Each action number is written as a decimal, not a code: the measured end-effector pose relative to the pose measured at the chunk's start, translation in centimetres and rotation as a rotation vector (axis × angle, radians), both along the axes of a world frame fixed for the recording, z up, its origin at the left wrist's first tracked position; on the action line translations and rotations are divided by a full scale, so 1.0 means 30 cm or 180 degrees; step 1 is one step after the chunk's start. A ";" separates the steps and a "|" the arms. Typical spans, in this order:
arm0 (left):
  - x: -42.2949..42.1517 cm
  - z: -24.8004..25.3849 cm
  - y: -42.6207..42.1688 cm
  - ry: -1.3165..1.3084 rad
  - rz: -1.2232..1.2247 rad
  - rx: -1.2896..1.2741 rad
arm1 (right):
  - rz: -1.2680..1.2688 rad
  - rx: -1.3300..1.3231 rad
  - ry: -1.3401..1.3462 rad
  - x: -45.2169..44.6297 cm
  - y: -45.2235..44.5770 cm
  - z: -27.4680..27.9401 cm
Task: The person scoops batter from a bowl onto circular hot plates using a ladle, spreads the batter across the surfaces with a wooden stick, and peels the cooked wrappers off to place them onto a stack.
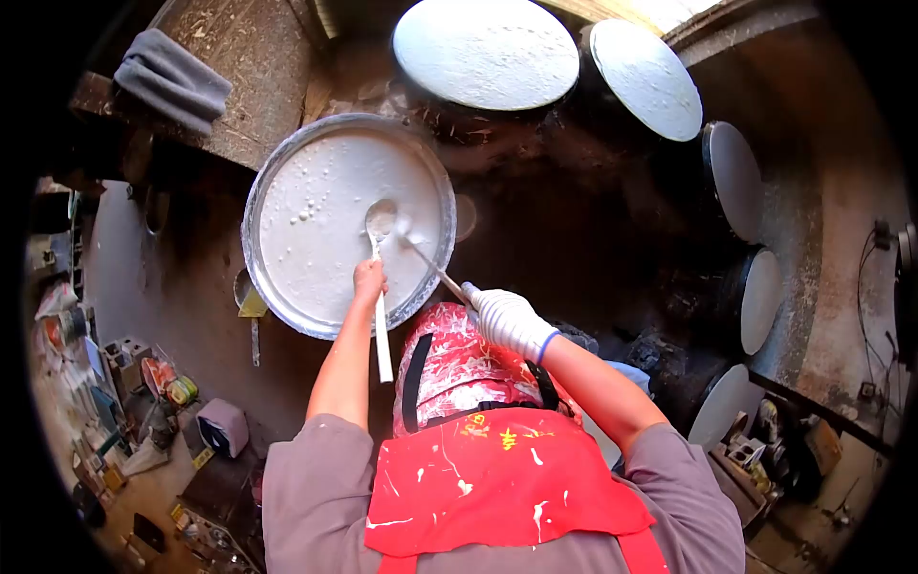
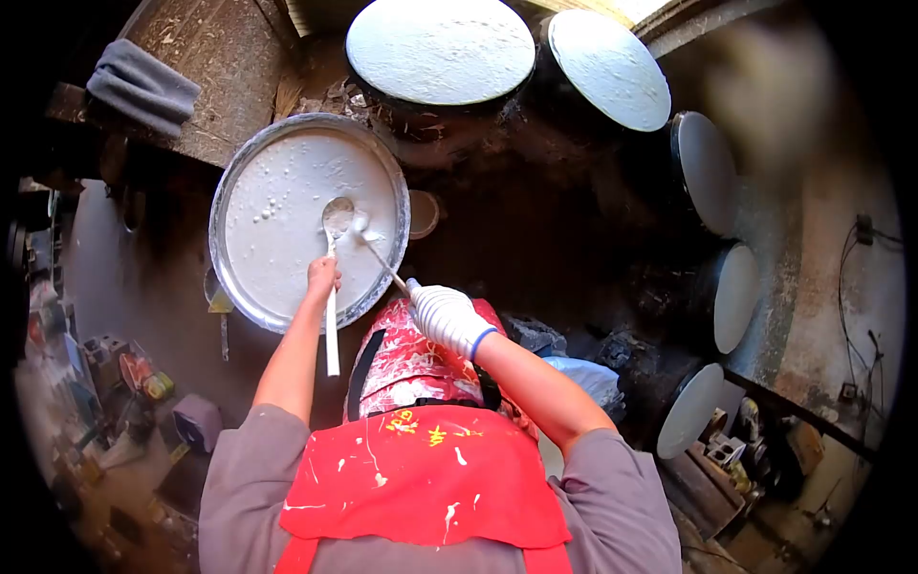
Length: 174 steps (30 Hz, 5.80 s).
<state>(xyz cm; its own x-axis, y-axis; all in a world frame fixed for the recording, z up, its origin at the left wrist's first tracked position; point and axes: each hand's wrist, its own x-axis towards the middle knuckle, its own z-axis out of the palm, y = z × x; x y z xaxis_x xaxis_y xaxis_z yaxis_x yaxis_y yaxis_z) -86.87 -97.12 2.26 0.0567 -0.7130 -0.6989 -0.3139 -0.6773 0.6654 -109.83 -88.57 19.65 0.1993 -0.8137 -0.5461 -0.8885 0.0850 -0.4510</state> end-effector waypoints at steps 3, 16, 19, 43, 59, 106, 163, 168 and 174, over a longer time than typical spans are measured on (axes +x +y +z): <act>-0.114 -0.007 0.014 0.0295 0.0515 0.0474 | -0.0468 0.0055 -0.0173 -0.026 -0.043 0.059; -0.075 0.883 0.072 0.4308 0.1849 0.0400 | 0.0072 -0.0929 -0.1327 -0.317 0.113 0.396; -0.110 1.203 0.064 0.4298 0.1271 -0.0575 | 0.0233 -0.1461 -0.1857 -0.352 0.084 0.465; -0.199 0.508 0.178 0.2118 0.2295 -0.0025 | -0.0714 0.0102 -0.2257 -0.467 0.114 0.372; -2.247 0.795 0.195 0.2944 -0.2200 0.0480 | -0.4017 -0.2571 0.0937 -1.417 0.796 0.306; -2.990 0.663 -0.458 0.0363 -0.4667 -0.4079 | -0.7024 -0.3832 0.0067 -1.902 -0.051 -0.174; -2.570 0.631 -0.342 0.1715 -0.1606 -0.0058 | -0.4782 -0.2416 -0.1328 -2.492 0.275 -0.124; -2.500 0.641 -0.331 0.1793 -0.1178 0.0377 | -0.4260 -0.1445 -0.2958 -2.424 0.220 -0.134; -2.394 0.703 -0.298 0.1866 -0.1052 0.0489 | -0.4295 -0.1766 -0.1570 -2.523 0.337 -0.068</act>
<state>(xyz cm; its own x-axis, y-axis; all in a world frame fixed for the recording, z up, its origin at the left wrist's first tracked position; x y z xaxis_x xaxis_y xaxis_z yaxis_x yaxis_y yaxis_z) -158.67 -106.05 23.36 -0.5647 -0.5182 -0.6423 -0.1377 -0.7082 0.6925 -185.52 -78.46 17.60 -0.7646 -0.6033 -0.2266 -0.0487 0.4047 -0.9131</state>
